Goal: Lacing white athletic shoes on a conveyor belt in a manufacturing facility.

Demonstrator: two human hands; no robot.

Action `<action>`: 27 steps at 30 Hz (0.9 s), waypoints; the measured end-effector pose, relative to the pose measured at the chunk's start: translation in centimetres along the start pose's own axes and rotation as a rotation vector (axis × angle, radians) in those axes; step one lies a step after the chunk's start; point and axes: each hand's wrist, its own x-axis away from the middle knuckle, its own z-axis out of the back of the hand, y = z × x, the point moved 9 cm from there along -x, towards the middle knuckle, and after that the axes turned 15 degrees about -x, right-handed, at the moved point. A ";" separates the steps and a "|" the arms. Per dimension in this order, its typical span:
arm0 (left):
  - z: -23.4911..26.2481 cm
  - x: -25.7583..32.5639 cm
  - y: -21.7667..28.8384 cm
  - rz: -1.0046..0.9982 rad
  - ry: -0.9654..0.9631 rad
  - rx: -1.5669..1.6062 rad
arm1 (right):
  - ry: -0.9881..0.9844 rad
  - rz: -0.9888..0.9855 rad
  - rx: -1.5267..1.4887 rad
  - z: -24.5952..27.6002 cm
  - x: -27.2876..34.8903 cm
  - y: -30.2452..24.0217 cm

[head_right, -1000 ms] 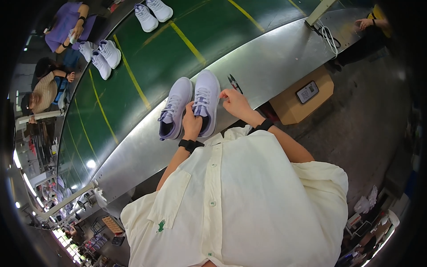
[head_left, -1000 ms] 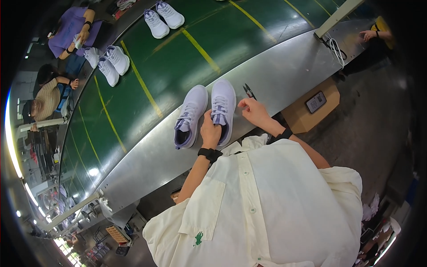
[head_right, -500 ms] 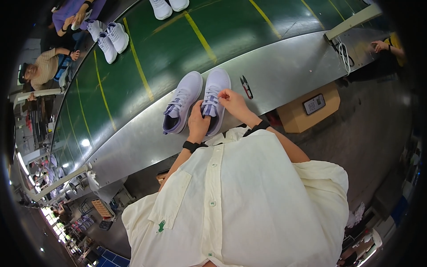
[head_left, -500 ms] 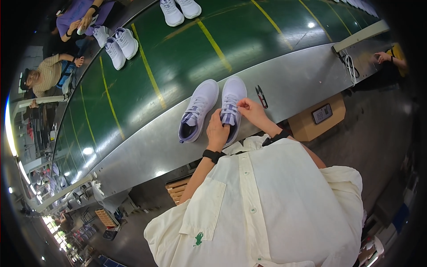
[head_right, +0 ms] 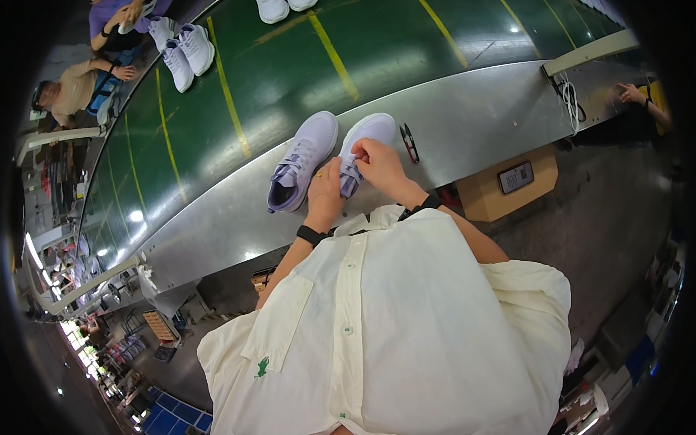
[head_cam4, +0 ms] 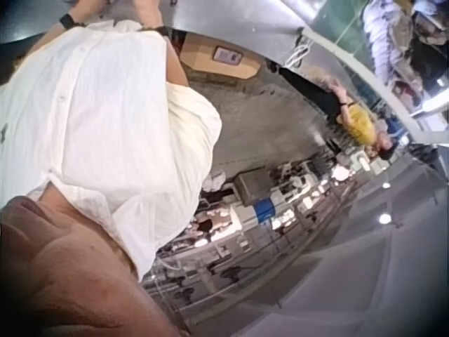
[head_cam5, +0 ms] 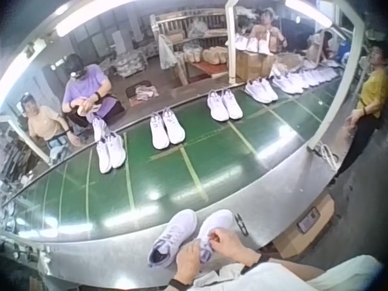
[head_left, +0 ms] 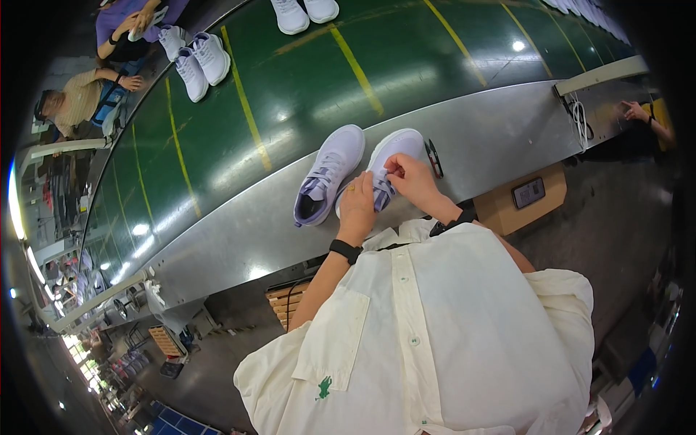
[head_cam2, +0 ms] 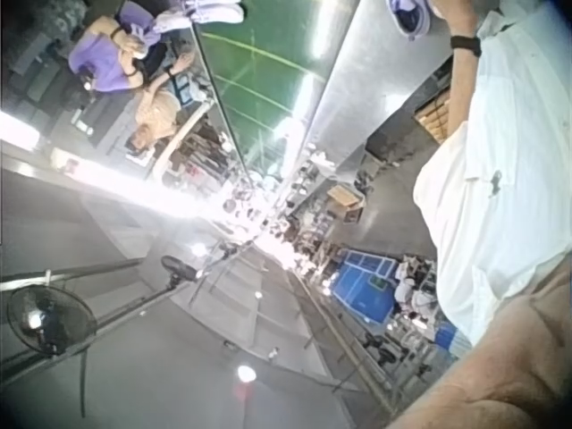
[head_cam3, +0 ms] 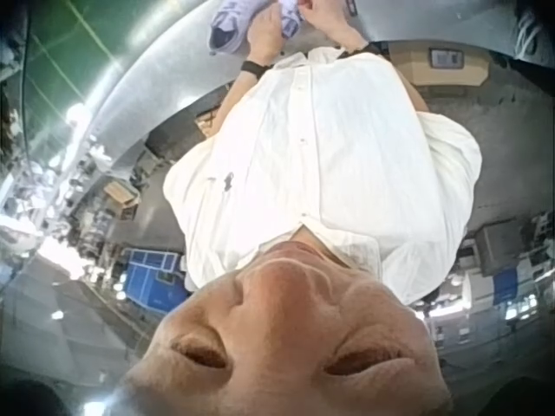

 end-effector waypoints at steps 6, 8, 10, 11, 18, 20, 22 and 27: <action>-1.4 1.7 1.4 -0.076 0.048 -0.144 | -0.059 0.289 0.451 -1.2 1.4 -2.7; -1.7 2.2 1.8 -0.044 0.044 -0.122 | -0.079 0.316 0.514 -1.8 2.1 -2.9; -2.4 2.8 2.0 -0.034 0.030 -0.136 | -0.086 0.346 0.538 -2.2 2.4 -3.3; -2.2 3.1 2.4 -0.031 0.004 -0.126 | -0.129 0.305 0.608 -2.6 2.5 -3.3; -2.0 3.1 2.8 -0.053 -0.005 -0.233 | -0.369 0.187 0.931 -5.5 1.0 -1.7; -2.0 2.9 2.9 -0.051 0.000 -0.248 | -0.401 0.172 0.961 -5.7 0.6 -1.2; -2.1 2.9 2.9 -0.046 0.003 -0.266 | -0.422 0.176 0.915 -5.8 0.1 -1.1; -1.9 2.7 3.0 -0.048 0.041 -0.263 | -0.420 -0.055 0.762 -2.8 -0.2 -3.1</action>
